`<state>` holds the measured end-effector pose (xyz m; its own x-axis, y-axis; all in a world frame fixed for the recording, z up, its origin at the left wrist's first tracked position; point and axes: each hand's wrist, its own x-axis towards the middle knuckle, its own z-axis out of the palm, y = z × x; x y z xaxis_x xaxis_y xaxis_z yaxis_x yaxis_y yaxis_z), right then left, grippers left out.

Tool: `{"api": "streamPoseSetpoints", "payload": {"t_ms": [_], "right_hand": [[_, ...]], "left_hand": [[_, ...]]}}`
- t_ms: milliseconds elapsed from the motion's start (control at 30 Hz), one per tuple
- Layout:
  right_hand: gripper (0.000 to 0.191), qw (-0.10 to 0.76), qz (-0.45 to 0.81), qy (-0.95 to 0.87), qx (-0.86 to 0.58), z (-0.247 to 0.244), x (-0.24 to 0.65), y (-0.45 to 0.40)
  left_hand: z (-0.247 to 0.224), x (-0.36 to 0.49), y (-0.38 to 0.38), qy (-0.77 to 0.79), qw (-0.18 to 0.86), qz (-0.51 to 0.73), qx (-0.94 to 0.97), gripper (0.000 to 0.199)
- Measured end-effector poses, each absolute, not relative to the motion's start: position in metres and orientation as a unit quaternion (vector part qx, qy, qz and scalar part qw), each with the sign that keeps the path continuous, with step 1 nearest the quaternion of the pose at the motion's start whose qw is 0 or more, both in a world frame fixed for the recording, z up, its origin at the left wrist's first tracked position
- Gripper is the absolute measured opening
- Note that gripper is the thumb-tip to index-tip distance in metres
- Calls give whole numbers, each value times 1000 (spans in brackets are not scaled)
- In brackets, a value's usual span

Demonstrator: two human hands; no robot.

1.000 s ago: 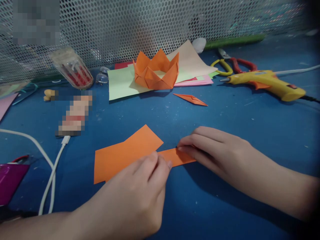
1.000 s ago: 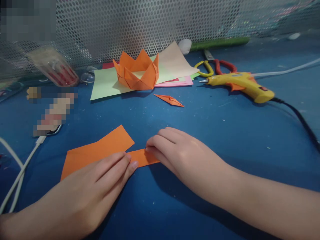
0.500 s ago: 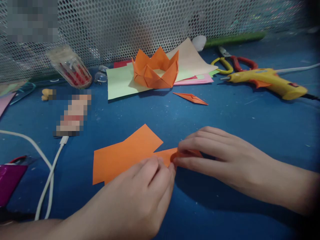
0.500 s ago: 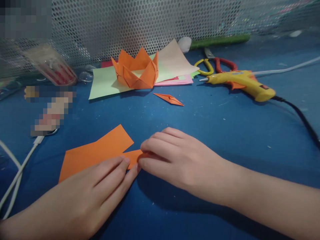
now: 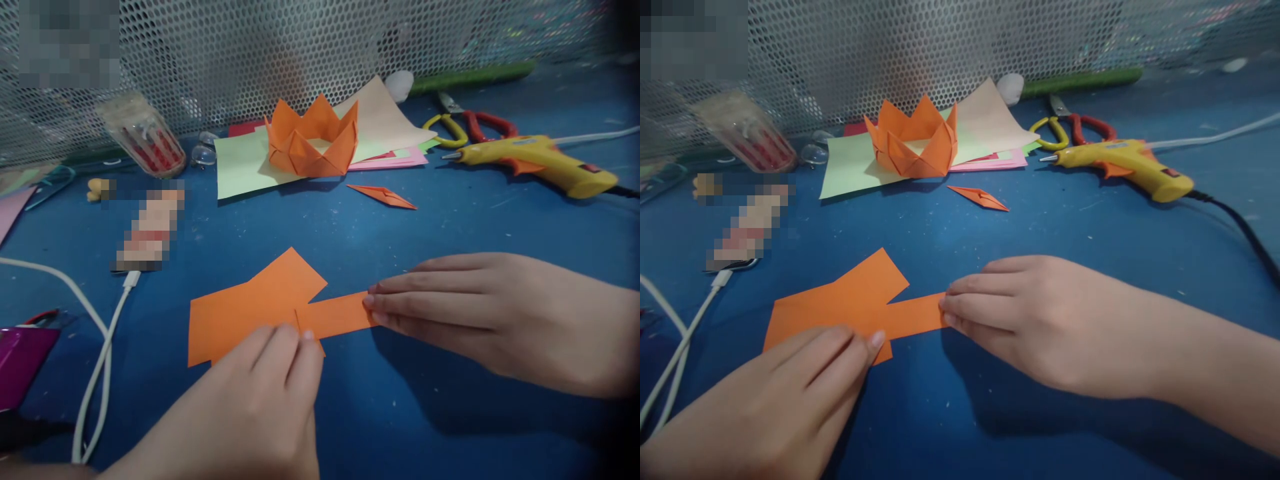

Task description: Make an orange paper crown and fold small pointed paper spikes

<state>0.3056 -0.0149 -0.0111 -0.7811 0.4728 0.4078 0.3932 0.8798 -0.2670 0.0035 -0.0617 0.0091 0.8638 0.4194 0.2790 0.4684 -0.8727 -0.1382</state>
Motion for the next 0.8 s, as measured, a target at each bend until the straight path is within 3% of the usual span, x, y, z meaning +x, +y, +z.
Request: {"api": "streamPoseSetpoints", "payload": {"t_ms": [167, 267, 533, 633, 800], "right_hand": [[65, 160, -29, -981, -109, -10, 317, -9], [61, 168, -55, -980, -88, -7, 318, -5], [24, 259, 15, -949, -182, -22, 297, -3], [39, 238, 13, -944, -227, -26, 292, -5], [33, 246, 12, -939, -241, -24, 292, -9]], "left_hand": [[18, 0, -63, -223, 127, -114, -960, 53], [16, 0, -62, -211, 122, -112, -963, 48], [6, 4, -46, -308, 28, -157, -938, 36], [5, 3, -41, -336, -4, -194, -922, 34], [-2, -1, -40, -337, -84, -214, -913, 22]]}}
